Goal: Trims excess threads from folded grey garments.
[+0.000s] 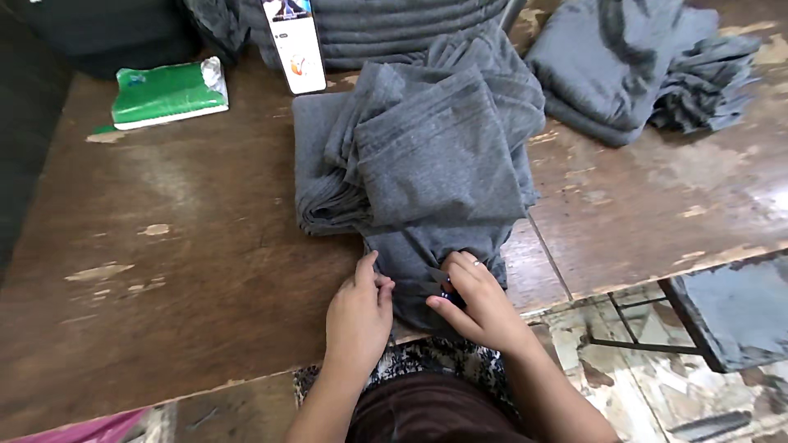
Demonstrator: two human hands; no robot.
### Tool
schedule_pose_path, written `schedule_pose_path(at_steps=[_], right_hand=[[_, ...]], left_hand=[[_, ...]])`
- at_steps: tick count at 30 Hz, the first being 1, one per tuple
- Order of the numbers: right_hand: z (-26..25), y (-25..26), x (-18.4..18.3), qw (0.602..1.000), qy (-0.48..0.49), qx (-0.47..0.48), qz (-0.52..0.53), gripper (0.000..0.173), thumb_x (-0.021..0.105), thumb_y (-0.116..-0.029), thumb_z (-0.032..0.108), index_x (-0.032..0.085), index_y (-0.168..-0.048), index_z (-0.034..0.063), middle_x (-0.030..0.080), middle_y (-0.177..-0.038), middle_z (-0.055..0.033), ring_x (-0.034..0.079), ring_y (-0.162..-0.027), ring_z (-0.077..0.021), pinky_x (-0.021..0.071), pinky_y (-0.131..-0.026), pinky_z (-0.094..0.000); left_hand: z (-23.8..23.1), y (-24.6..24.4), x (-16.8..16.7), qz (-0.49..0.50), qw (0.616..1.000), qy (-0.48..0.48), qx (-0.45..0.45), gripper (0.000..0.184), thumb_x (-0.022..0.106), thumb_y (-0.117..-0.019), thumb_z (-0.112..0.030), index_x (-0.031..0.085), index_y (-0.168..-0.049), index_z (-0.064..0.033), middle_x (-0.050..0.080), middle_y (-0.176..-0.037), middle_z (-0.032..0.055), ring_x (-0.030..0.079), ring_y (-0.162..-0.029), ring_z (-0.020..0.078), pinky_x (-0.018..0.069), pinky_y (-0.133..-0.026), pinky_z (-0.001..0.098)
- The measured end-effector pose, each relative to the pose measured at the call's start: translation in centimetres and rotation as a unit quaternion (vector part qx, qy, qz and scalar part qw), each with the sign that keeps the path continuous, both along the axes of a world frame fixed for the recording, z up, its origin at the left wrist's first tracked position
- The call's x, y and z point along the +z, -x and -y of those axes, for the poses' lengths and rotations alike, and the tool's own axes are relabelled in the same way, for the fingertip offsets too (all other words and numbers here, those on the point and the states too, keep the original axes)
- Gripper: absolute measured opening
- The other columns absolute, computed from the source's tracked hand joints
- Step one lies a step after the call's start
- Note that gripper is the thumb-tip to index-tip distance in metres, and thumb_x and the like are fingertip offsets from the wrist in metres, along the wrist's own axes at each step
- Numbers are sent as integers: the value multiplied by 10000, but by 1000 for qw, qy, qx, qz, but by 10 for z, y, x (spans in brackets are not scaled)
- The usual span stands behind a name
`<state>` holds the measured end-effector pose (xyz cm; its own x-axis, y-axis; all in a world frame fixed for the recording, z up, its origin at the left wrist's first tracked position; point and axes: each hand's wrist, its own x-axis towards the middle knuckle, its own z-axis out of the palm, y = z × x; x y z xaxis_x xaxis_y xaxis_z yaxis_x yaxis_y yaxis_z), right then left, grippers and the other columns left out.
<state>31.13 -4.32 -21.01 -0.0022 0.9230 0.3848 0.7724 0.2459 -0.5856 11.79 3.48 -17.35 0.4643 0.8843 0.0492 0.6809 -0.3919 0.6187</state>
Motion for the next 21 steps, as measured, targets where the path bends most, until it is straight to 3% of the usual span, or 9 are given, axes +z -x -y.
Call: schedule_pose_path(at_steps=[2, 6, 8, 10, 12, 21], right_hand=[[0, 1, 0, 1000, 0, -3, 2, 514, 454, -1053, 511, 582, -852, 56, 569, -846, -104, 561, -822, -233, 463, -773, -393], [0, 2, 0, 1000, 1, -8, 10, 516, 448, -1051, 517, 580, -851, 60, 562, -842, -101, 559, -820, -238, 459, -771, -404], [0, 2, 0, 1000, 0, -5, 14, 526, 450, -1048, 530, 585, -848, 62, 560, -838, -101, 557, -815, -242, 458, -759, -406], [0, 2, 0, 1000, -3, 2, 26, 538, 443, -1046, 544, 593, -844, 68, 563, -837, -102, 555, -819, -257, 454, -752, -414], [1, 2, 0, 999, 0, 11, 50, 547, 428, -1047, 560, 609, -846, 84, 574, -842, -98, 558, -825, -274, 446, -741, -429], [-2, 21, 12, 977, 49, -24, 208, 541, 423, -1026, 575, 658, -860, 117, 624, -878, -95, 620, -879, -341, 459, -690, -483]], left_hand=[[0, -7, 2, -43, 999, -23, -13, 427, 649, -968, -141, 563, -1336, 57, 729, -918, 93, 702, -784, 224, 583, -737, 393], [1, -10, -5, -62, 994, -83, -46, 323, 617, -932, -83, 610, -1212, 78, 716, -921, 146, 725, -837, 300, 597, -748, 437], [-6, 2, -10, -17, 994, -70, -85, 320, 590, -931, -86, 595, -1211, 69, 702, -918, 128, 703, -806, 245, 593, -735, 387], [-11, 17, -17, 66, 990, -55, -111, 321, 555, -937, -87, 572, -1216, 71, 672, -866, 93, 627, -712, 132, 545, -653, 264], [-10, 26, -22, 134, 982, -60, -119, 294, 536, -955, -84, 554, -1200, 76, 652, -839, 79, 579, -685, 53, 505, -641, 173], [2, 28, -31, 192, 972, -100, -88, 252, 544, -965, -79, 527, -1174, 61, 643, -870, 88, 586, -725, 41, 508, -686, 148]])
